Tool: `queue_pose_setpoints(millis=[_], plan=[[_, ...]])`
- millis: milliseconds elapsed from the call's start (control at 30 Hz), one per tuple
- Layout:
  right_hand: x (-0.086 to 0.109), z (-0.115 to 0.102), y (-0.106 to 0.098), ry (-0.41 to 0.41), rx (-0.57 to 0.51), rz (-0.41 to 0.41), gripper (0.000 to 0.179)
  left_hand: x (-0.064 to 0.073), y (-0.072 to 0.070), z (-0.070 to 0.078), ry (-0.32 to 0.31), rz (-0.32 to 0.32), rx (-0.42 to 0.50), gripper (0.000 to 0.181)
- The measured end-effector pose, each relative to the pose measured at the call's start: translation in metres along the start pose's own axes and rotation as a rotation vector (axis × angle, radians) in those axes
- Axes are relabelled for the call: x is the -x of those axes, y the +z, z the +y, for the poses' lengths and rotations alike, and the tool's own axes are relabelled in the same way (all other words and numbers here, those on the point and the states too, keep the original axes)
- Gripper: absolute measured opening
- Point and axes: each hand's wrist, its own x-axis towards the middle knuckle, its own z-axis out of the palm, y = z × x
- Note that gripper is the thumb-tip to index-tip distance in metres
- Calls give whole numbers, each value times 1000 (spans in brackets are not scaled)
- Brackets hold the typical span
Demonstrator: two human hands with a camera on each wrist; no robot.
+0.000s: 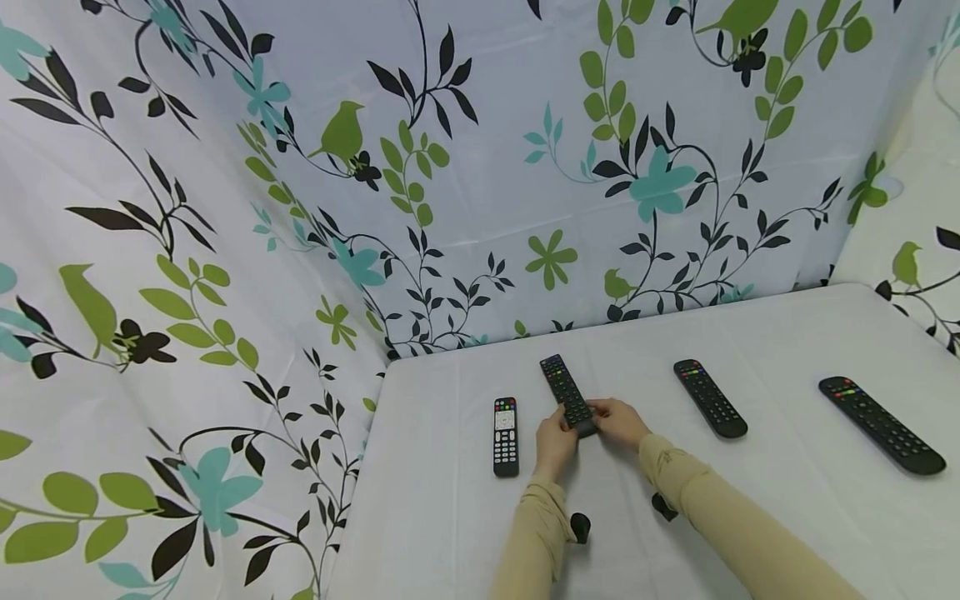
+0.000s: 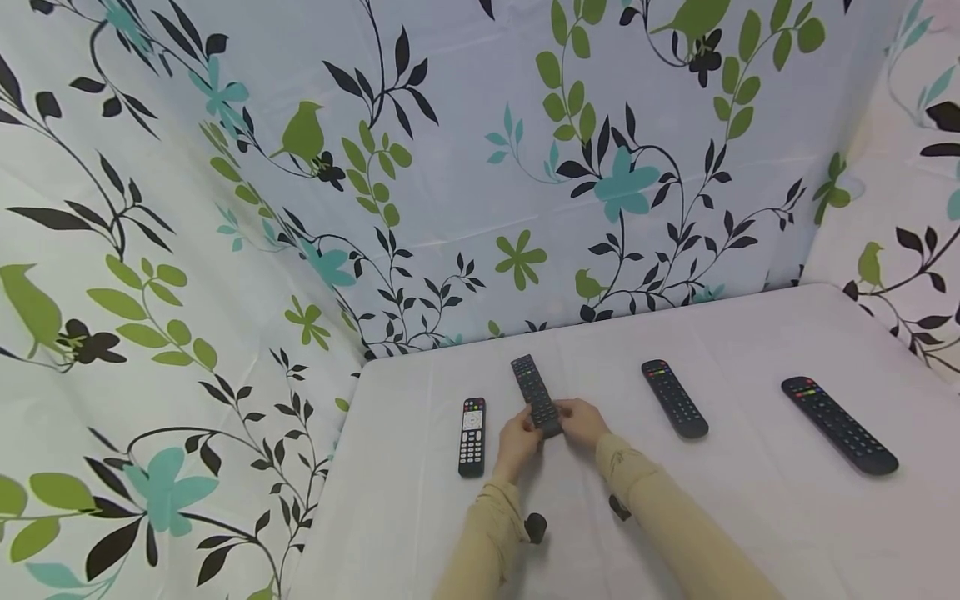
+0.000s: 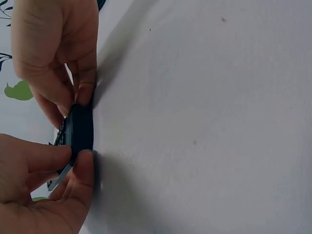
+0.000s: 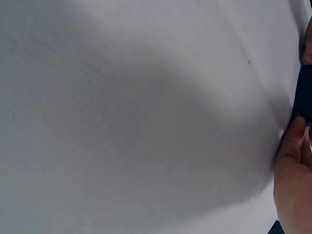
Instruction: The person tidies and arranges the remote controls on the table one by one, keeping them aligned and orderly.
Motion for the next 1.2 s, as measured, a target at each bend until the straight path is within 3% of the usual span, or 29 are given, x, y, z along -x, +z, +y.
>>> queue_pose_setpoints(millis=[167, 600, 800, 1200], plan=[[6, -2, 5, 5, -15, -19, 48, 4, -8, 1, -25, -64, -2, 55], [28, -12, 23, -14, -61, -22, 52, 22, -25, -7, -34, -115, -36, 60], [38, -14, 31, 6, -71, -24, 54, 30, -32, -9, -76, -162, -69, 61], [50, -21, 33, 10, -119, -5, 52, 37, -35, -14, -29, -168, -109, 59]])
